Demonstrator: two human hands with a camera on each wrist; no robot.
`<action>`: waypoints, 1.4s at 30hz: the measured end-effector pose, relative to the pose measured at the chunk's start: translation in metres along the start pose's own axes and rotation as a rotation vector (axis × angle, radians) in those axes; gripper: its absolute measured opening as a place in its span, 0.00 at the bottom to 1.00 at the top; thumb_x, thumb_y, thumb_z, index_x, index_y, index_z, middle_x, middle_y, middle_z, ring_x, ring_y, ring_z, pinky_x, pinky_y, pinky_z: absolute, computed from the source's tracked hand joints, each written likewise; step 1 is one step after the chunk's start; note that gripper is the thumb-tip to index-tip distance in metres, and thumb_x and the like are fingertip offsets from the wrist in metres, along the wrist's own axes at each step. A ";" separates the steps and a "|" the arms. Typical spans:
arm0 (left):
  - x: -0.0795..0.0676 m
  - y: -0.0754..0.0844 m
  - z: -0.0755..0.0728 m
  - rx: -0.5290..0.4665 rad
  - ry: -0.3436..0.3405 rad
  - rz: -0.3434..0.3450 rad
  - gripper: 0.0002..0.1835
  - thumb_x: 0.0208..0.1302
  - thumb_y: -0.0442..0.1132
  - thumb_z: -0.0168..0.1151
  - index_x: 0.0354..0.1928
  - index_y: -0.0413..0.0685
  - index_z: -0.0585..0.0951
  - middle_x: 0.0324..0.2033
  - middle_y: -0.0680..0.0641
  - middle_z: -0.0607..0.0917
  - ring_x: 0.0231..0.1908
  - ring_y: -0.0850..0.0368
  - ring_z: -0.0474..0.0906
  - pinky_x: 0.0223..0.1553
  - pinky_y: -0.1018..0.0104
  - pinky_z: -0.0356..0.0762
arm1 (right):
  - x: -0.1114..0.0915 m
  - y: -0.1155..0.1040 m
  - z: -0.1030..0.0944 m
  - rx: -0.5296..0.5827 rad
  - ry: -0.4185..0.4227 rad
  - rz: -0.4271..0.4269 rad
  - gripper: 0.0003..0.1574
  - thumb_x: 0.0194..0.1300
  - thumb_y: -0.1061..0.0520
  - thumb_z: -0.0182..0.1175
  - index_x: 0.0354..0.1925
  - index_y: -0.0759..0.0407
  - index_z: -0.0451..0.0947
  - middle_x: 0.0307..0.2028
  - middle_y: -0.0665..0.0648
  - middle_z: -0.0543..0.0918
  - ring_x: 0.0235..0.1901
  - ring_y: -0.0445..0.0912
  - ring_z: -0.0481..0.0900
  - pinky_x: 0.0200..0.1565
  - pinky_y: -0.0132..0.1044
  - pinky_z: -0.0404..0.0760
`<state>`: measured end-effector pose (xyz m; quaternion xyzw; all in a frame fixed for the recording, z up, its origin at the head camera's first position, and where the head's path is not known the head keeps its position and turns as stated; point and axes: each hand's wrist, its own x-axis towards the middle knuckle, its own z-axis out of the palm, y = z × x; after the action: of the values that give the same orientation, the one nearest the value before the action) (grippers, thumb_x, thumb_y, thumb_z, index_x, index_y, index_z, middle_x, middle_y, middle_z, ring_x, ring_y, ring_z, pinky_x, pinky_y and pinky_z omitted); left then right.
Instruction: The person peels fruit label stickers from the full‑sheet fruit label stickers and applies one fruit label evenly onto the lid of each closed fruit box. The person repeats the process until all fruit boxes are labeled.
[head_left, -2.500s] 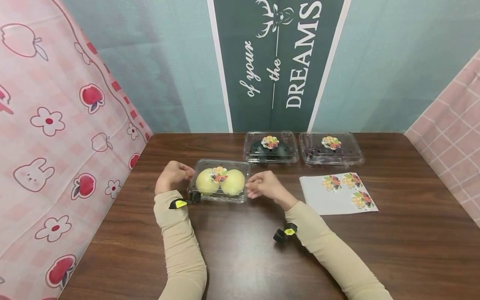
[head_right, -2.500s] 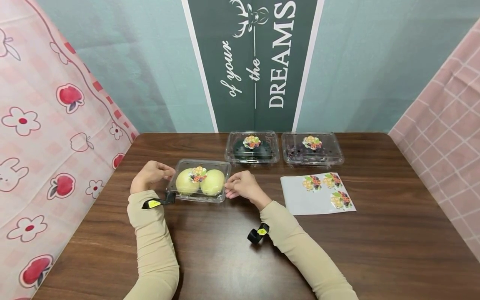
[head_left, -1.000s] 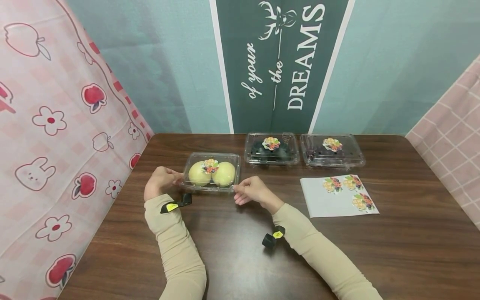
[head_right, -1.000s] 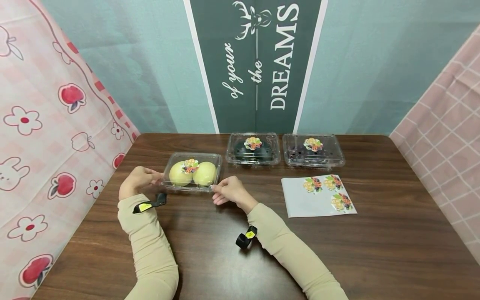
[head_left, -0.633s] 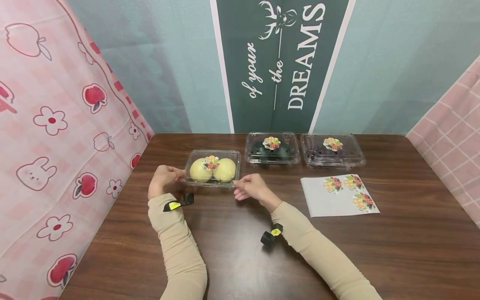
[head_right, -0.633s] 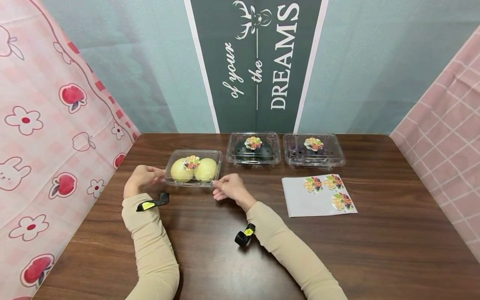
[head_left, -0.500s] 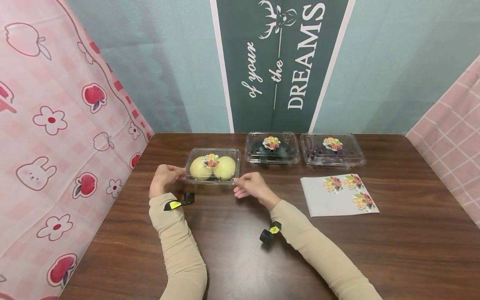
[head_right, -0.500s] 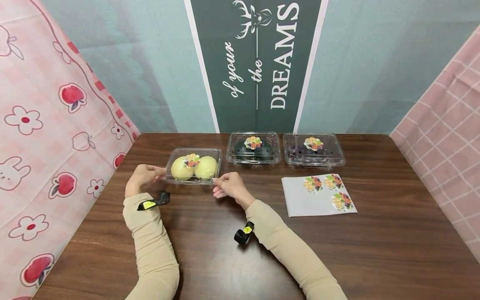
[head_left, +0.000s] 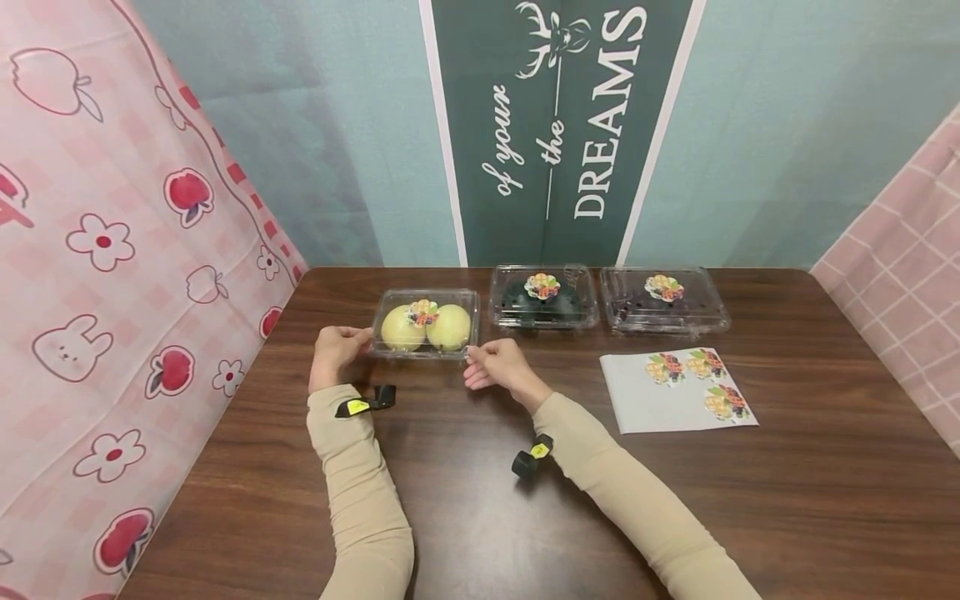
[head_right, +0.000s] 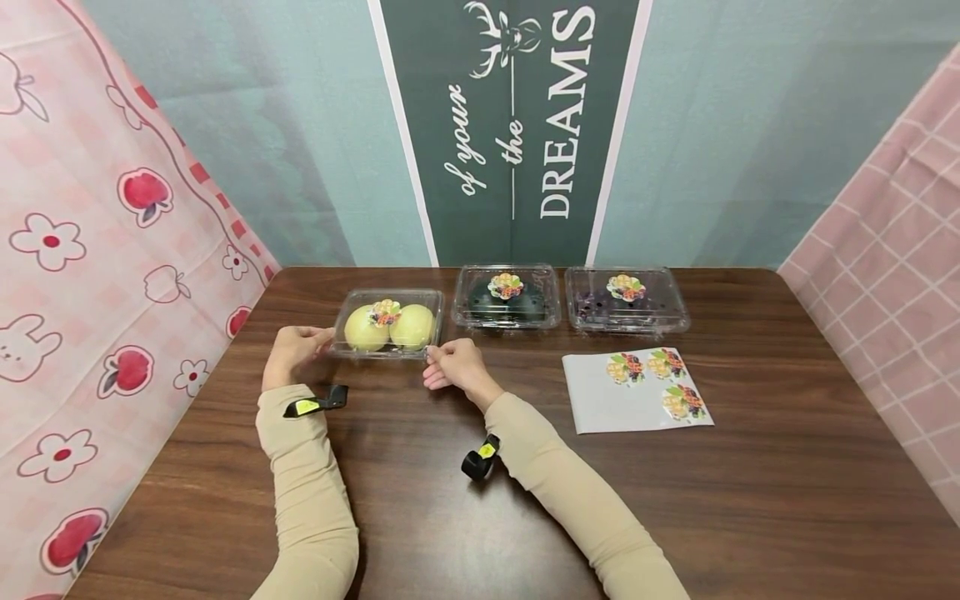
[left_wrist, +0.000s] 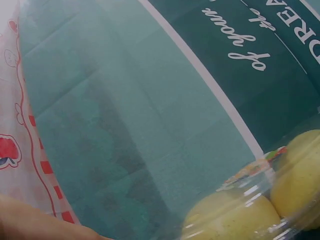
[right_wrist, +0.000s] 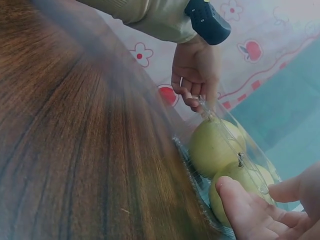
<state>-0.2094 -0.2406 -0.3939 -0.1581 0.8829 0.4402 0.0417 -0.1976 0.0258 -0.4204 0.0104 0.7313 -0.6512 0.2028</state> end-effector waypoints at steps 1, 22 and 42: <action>0.001 0.000 0.001 0.001 0.012 0.002 0.22 0.69 0.47 0.56 0.49 0.31 0.81 0.23 0.53 0.86 0.46 0.47 0.79 0.57 0.56 0.73 | 0.001 0.000 0.000 0.003 0.003 0.000 0.22 0.73 0.58 0.50 0.44 0.82 0.75 0.19 0.56 0.85 0.16 0.39 0.81 0.29 0.36 0.86; 0.020 0.002 0.032 -0.104 0.301 0.041 0.18 0.67 0.45 0.58 0.42 0.35 0.85 0.15 0.57 0.81 0.29 0.57 0.79 0.36 0.70 0.69 | 0.022 -0.001 0.007 0.137 0.108 -0.022 0.26 0.75 0.56 0.46 0.45 0.84 0.74 0.14 0.51 0.81 0.12 0.38 0.80 0.25 0.34 0.85; 0.033 0.007 0.047 -0.381 0.366 0.037 0.13 0.65 0.37 0.57 0.41 0.33 0.85 0.11 0.64 0.73 0.23 0.69 0.70 0.38 0.76 0.66 | 0.031 -0.004 0.012 0.222 0.185 -0.033 0.24 0.75 0.58 0.46 0.47 0.83 0.73 0.14 0.50 0.79 0.13 0.37 0.80 0.24 0.31 0.84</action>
<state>-0.2456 -0.2068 -0.4241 -0.2238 0.7797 0.5634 -0.1570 -0.2237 0.0061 -0.4273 0.0806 0.6702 -0.7277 0.1216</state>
